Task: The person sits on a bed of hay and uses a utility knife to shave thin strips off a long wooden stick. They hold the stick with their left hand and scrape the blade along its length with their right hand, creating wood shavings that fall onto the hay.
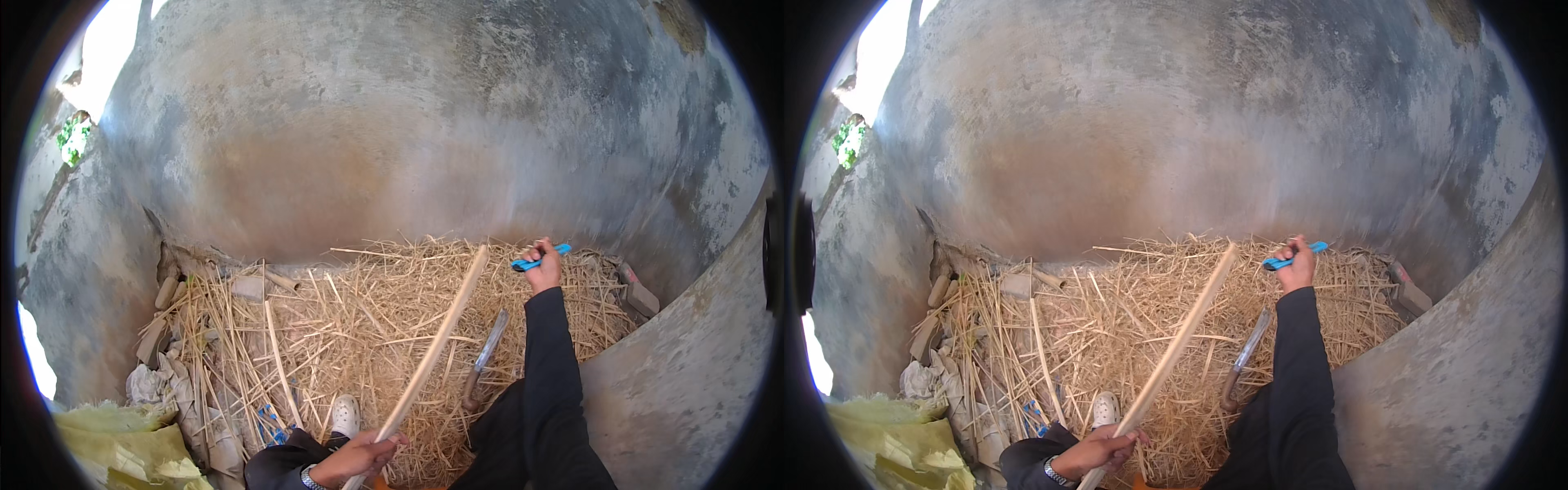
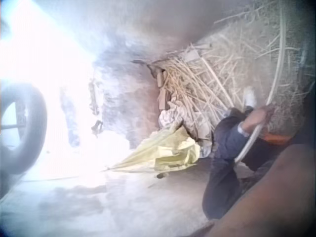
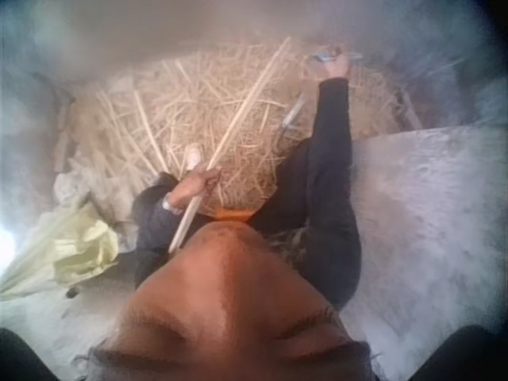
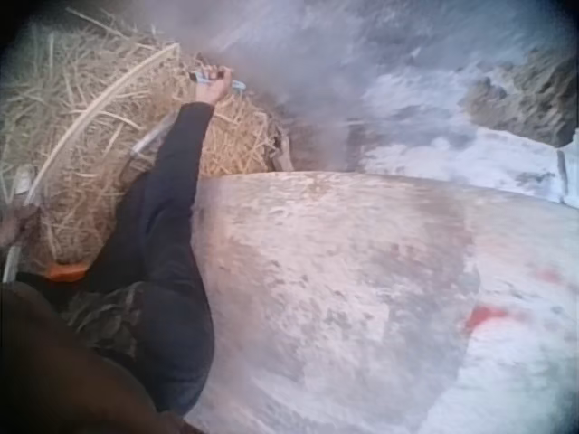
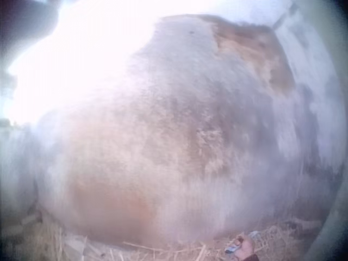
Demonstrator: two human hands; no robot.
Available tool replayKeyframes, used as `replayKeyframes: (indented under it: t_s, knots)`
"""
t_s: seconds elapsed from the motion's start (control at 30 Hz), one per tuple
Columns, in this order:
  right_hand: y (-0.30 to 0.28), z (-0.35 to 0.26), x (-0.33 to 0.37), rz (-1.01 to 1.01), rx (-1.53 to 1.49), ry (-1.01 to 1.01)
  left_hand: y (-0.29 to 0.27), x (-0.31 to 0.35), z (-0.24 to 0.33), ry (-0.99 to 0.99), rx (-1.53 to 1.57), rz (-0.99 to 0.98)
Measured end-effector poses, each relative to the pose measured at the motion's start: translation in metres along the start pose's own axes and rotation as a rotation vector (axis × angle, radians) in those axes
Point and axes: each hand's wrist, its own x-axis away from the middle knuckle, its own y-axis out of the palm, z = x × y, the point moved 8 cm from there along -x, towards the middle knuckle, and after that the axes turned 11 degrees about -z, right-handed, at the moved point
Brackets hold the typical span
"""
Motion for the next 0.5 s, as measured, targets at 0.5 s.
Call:
replayKeyframes:
  t_s: [0.5]
  knots:
    - [0.113,0.087,0.103,-0.734,1.837,0.138,-0.009,0.003,0.065,0.437,0.309,-0.058]
